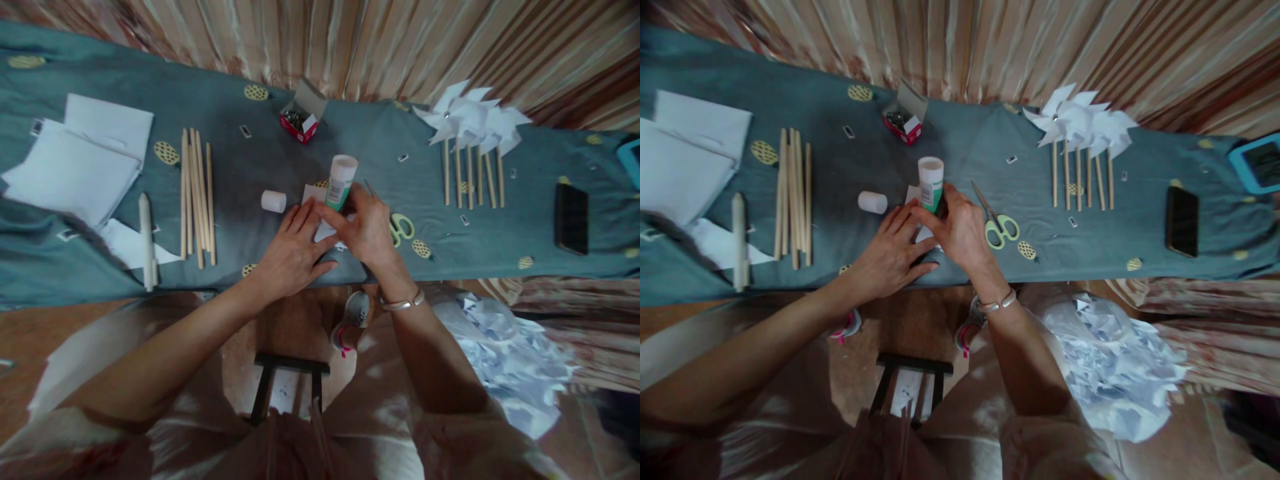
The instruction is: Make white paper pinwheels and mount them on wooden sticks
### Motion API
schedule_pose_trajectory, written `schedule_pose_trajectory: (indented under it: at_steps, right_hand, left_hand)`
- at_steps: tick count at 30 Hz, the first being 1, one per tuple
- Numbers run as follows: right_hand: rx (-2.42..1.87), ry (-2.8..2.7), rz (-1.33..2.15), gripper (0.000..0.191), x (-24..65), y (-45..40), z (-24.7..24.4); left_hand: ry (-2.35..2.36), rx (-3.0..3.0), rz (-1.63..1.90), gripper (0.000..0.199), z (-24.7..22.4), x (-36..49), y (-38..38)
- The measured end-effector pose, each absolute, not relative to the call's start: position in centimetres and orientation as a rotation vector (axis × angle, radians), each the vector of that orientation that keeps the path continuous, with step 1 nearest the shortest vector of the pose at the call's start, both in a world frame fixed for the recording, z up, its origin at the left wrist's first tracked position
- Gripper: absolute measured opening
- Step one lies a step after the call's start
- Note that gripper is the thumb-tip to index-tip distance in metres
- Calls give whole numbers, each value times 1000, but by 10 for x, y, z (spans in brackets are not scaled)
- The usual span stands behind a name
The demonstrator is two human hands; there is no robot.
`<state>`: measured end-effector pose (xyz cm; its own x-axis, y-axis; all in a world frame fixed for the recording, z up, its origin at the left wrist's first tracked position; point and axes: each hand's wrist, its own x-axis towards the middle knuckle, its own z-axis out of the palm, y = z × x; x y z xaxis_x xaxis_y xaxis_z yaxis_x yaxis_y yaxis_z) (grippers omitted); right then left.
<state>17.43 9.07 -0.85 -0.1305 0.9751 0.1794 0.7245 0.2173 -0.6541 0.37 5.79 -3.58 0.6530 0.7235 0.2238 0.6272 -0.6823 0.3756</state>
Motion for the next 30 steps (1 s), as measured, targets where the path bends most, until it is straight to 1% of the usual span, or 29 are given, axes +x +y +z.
schedule_pose_trajectory:
  at_steps: [6,18,30]
  right_hand:
    - [-1573,-1908,487,39,181,89,-10]
    - [-1591,-1868,502,32,187,95,-12]
    - [-1567,-1851,510,33,180,100,-16]
  left_hand:
    - [1095,2612,523,48,-37,4,58]
    - [1103,2568,521,51,-38,4,58]
    - [1107,2572,489,49,-34,6,58]
